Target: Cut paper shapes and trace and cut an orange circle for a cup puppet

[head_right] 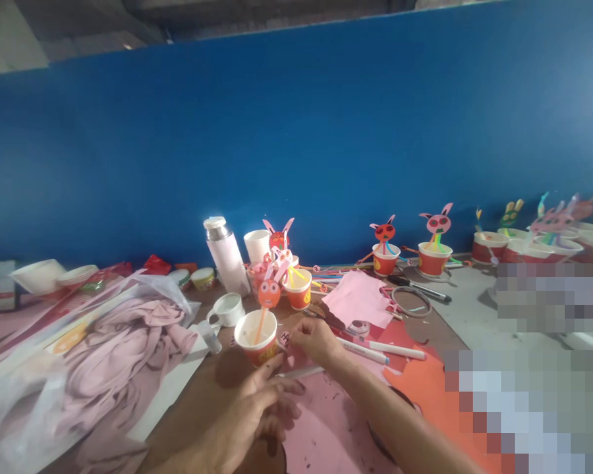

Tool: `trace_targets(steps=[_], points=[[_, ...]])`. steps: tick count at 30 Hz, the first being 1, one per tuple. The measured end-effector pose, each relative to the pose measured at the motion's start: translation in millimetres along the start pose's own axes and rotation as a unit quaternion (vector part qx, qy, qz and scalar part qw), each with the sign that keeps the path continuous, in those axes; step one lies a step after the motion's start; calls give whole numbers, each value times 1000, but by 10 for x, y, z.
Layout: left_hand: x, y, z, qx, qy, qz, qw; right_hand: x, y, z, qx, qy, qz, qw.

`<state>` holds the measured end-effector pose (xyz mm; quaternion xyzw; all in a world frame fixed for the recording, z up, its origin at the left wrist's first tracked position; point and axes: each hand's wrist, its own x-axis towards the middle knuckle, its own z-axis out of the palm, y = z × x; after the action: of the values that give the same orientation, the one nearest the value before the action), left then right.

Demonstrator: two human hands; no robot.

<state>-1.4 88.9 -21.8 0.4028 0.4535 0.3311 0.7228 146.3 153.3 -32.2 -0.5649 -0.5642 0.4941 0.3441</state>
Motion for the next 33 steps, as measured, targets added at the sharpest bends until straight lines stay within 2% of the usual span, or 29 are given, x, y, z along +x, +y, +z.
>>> trace_targets(steps=[8,13,18,25,33], points=[[57,53,115,-110,15,-29,993,-175,-93,-68,36,61,-45,996],[25,114,155,-159,26,-51,986,-307,-97,-99,48,77,-81,993],[3,104,157,-205,23,-26,978,-450,-128,-56,17,101,-105,989],[-66,39,65,-194,2,-69,979,-543,-156,20,-12,133,-121,984],[-73,32,-23,-158,-4,-21,987,-677,-68,104,-34,131,-131,982]])
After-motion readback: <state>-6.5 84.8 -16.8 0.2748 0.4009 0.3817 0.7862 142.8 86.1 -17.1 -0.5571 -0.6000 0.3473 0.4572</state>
